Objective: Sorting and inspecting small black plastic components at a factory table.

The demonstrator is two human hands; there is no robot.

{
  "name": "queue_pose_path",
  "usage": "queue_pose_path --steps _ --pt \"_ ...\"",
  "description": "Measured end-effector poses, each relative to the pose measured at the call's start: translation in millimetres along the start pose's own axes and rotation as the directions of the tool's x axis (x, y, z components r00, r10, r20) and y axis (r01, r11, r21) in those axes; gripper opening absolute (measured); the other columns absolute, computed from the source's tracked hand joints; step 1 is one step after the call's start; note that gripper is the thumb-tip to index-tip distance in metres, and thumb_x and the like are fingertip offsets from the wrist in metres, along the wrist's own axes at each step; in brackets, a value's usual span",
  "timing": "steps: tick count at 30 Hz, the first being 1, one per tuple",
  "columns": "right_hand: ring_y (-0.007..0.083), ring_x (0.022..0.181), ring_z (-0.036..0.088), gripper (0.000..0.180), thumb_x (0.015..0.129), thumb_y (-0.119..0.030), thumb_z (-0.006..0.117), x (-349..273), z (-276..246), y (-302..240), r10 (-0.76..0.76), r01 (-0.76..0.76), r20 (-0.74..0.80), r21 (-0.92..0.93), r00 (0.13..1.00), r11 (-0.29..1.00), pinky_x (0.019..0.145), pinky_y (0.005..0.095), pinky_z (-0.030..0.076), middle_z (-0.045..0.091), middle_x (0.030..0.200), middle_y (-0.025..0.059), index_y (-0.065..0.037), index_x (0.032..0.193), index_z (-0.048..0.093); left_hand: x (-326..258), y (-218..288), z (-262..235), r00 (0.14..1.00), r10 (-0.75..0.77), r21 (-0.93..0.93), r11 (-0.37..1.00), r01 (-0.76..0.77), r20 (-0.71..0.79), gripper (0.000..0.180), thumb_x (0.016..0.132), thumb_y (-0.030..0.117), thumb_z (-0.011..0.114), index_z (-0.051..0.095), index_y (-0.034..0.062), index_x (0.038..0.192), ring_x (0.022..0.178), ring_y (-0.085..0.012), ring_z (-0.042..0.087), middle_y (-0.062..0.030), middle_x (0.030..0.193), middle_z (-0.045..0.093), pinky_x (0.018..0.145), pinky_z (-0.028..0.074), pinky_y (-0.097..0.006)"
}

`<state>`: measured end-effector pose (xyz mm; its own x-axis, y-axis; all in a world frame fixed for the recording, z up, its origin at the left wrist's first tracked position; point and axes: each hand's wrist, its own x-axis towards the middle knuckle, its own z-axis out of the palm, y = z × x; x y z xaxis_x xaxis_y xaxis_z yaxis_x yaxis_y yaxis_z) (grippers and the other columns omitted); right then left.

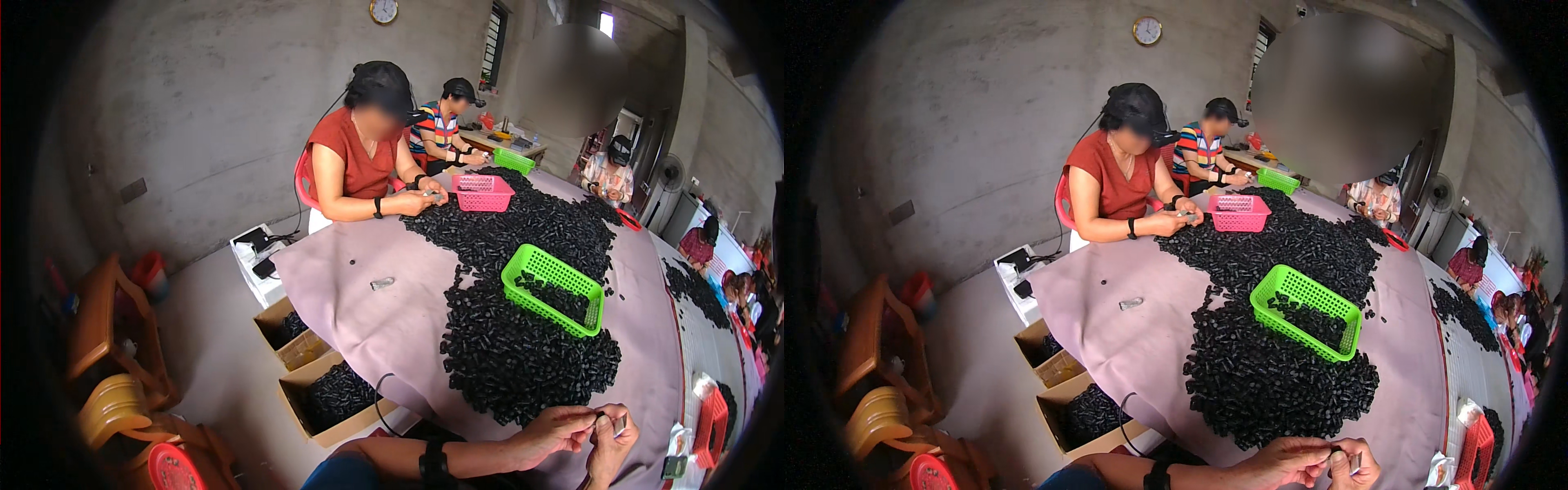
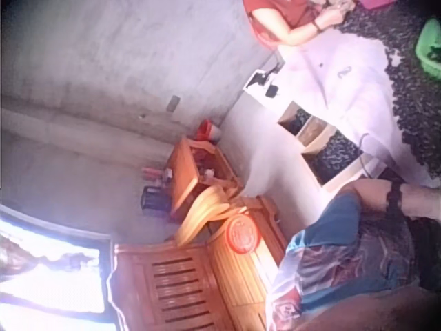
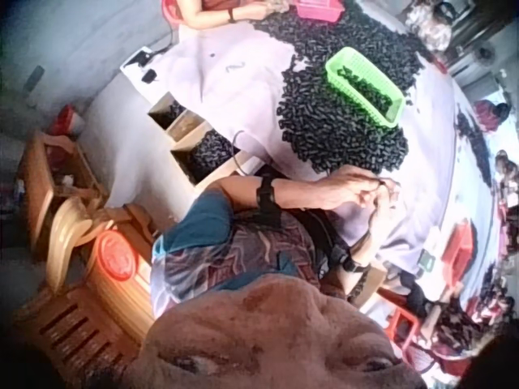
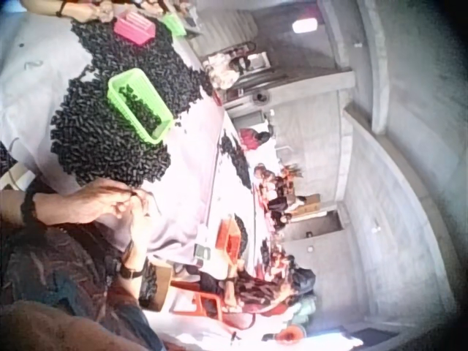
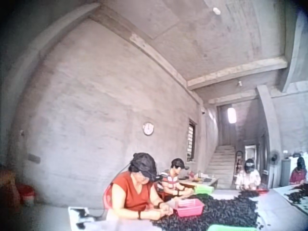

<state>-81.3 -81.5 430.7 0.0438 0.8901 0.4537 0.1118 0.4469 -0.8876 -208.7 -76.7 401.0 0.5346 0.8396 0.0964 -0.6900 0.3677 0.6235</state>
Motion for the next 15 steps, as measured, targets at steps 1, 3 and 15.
queue_pose_path --steps 1,3,15 --pt "0.0016 0.045 0.036 0.02 0.081 -0.02 0.064 -1.4 -0.8 -1.5 0.001 -0.001 -0.021 -0.005 1.0 1.0 0.04 0.0162 0.025 0.047 0.059 -0.0035 -0.002 0.077 0.055 -0.5 0.0 2.0 1.0 -0.007 0.003 1.0 0.007 -0.001 0.018 0.09 0.024 0.052 0.06 0.0096 0.099 0.066 -0.0008 0.046 0.007 0.075 0.05 0.062 0.042 -0.018" --pt "0.0017 0.046 0.036 0.021 0.081 -0.02 0.064 -3.4 -1.2 -5.7 -0.021 0.02 -0.014 -0.024 1.0 1.0 0.04 0.0162 0.026 0.047 0.06 -0.0034 -0.002 0.077 0.055 -1.4 -0.1 4.3 1.0 -0.012 0.007 1.0 0.012 -0.001 0.019 0.09 0.024 0.051 0.06 0.0095 0.099 0.066 -0.0007 0.046 0.007 0.074 0.05 0.062 0.042 -0.018" --pt "0.0025 0.05 0.038 0.021 0.077 -0.019 0.067 -1.2 -0.8 -3.3 -0.061 0.065 0.04 -0.094 0.997 0.993 0.044 0.0162 0.028 0.047 0.062 -0.0037 -0.002 0.078 0.056 2.8 -5.8 -5.0 1.0 -0.011 -0.021 1.0 0.011 -0.006 0.017 0.09 0.023 0.053 0.06 0.0094 0.098 0.066 -0.0015 0.045 0.0066 0.073 0.049 0.062 0.042 -0.019"
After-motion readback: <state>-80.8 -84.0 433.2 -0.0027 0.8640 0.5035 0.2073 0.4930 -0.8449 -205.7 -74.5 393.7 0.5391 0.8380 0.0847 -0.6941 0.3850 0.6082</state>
